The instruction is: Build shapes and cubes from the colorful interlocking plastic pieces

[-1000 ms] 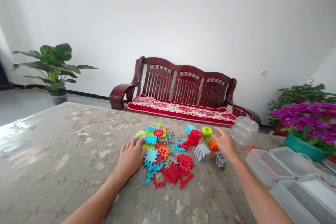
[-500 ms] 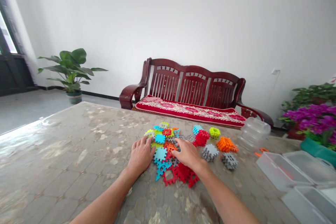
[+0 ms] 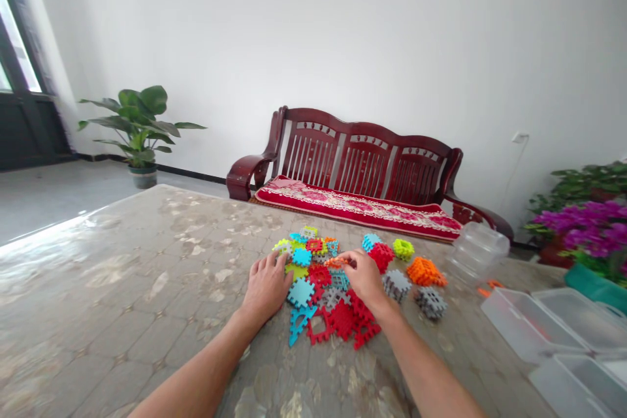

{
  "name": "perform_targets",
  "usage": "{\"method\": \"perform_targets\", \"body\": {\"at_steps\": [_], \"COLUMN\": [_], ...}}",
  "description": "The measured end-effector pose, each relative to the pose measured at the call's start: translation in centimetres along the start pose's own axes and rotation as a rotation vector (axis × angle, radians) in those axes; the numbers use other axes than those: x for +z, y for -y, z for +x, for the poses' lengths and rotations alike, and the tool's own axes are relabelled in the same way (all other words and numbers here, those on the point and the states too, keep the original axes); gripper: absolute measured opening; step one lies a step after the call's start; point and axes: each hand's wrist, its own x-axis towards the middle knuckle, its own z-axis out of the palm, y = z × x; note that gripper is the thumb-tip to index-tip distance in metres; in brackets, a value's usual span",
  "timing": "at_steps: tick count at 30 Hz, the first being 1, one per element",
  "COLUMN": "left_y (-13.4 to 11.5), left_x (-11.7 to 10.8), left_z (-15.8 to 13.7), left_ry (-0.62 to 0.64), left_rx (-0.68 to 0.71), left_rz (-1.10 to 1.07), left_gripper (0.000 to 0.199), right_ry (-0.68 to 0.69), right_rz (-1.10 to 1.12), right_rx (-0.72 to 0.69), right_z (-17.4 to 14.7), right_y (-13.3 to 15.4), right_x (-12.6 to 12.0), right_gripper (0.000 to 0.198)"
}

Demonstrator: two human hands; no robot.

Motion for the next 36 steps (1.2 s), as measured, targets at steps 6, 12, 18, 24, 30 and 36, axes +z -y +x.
{"method": "perform_targets", "body": {"at_steps": [6,12,18,24,30,36], "left_y": [0.0,0.0,0.2,0.4,0.4,0.4], "left_x": [0.0,0.2,0.4,0.8,0.7,0.6], "left_z": [0.0,0.1,0.2,0.4,0.4,0.4], "left_ry": [-0.008,-0.01,-0.018,-0.016,-0.009,0.008], "left_rx": [0.004,0.001,0.012,0.013,0.022,0.02], "left_rz": [0.0,-0.007,-0.007,0.009,0.026,0.026], "left_gripper": [0.043,0.044,0.043,0.044,0.046,0.047], "right_ry": [0.087,0.192,0.19,0.262,0.247,-0.082], "right_rz": [-0.077,-0.044,-0.119,-0.248,-0.311,-0.218], "right_rx": [0.013,0.064,-0.007,-0.108,-0.155,-0.106], "right_z": [-0.9,-1.1,-1.0,-1.2,-1.8,-2.1], "right_y": [-2.7,-3.3,-2.8,-1.6,-0.3,-1.1], "right_x": [0.4,0.8,0.8,0.2,-0.5,-5.1], "right_gripper": [0.049,0.051,0.05,0.044,0.047,0.049]}}
